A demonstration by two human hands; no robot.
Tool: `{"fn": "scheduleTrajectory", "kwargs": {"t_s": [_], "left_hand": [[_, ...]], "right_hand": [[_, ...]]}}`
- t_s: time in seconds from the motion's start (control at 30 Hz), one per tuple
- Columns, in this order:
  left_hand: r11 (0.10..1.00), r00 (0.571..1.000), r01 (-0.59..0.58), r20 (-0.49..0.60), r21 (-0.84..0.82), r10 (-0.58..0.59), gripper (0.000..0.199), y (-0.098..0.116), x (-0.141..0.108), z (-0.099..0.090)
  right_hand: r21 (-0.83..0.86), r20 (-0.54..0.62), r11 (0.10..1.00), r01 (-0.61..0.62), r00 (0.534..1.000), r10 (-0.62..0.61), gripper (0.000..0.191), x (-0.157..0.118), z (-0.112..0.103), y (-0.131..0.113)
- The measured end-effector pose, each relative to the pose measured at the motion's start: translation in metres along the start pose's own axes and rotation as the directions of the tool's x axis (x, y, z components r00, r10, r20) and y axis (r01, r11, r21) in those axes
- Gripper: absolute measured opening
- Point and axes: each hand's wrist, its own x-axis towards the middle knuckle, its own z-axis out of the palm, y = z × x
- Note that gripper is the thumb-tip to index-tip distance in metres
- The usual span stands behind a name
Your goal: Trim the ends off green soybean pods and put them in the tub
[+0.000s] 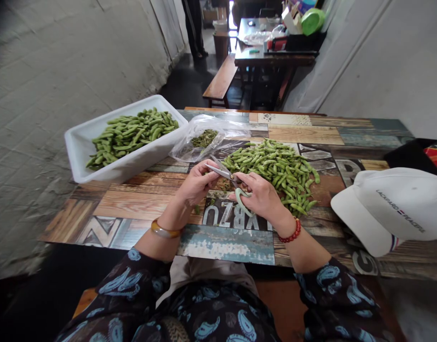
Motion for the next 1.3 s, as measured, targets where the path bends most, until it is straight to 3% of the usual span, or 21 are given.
{"fn": "scheduleTrajectory", "kwargs": {"t_s": [0.43, 0.63, 0.73, 0.87, 0.97, 1.07, 1.17, 1.3], "left_hand": [[0.987, 0.992, 0.094, 0.096, -0.132, -0.082, 0.037, 0.004, 0.001, -0.002], [0.983, 0.992, 0.103, 0.085, -0.152, -0.091, 0.027, 0.002, 0.002, -0.001], [0.975, 0.995, 0.094, 0.032, -0.201, -0.089, 0.02, 0.011, -0.001, -0.001], [0.976, 0.986, 0.05, -0.142, -0.214, -0.082, 0.024, 0.028, -0.017, -0.013], [0.998, 0.978, 0.04, -0.203, -0.04, -0.048, 0.027, 0.036, -0.039, -0.029], [0.965, 0.978, 0.058, -0.207, 0.256, -0.004, 0.023, 0.036, -0.062, -0.044], [0.809, 0.991, 0.06, -0.129, 0.585, 0.021, 0.021, 0.032, -0.078, -0.051], [0.543, 0.999, 0.019, 0.006, 0.839, -0.045, 0.011, 0.027, -0.084, -0.049]], "right_hand": [[0.008, 0.007, 1.0, -0.028, 1.0, 0.028, 0.045, 0.0, 0.001, 0.001], [0.208, 0.003, 0.963, -0.174, 0.984, 0.177, 0.047, 0.001, 0.003, 0.005], [0.293, 0.021, 0.928, -0.231, 0.972, 0.235, 0.052, 0.001, -0.001, 0.007], [0.367, 0.016, 0.884, -0.291, 0.952, 0.307, 0.054, 0.001, -0.008, 0.006], [0.394, 0.002, 0.871, -0.294, 0.948, 0.319, 0.053, 0.002, -0.012, 0.003], [0.396, -0.025, 0.875, -0.28, 0.949, 0.315, 0.054, 0.002, -0.014, 0.001], [0.406, -0.045, 0.872, -0.272, 0.947, 0.317, 0.053, 0.002, -0.016, 0.002], [0.444, -0.093, 0.848, -0.291, 0.926, 0.366, 0.055, 0.004, -0.024, 0.005]]}}
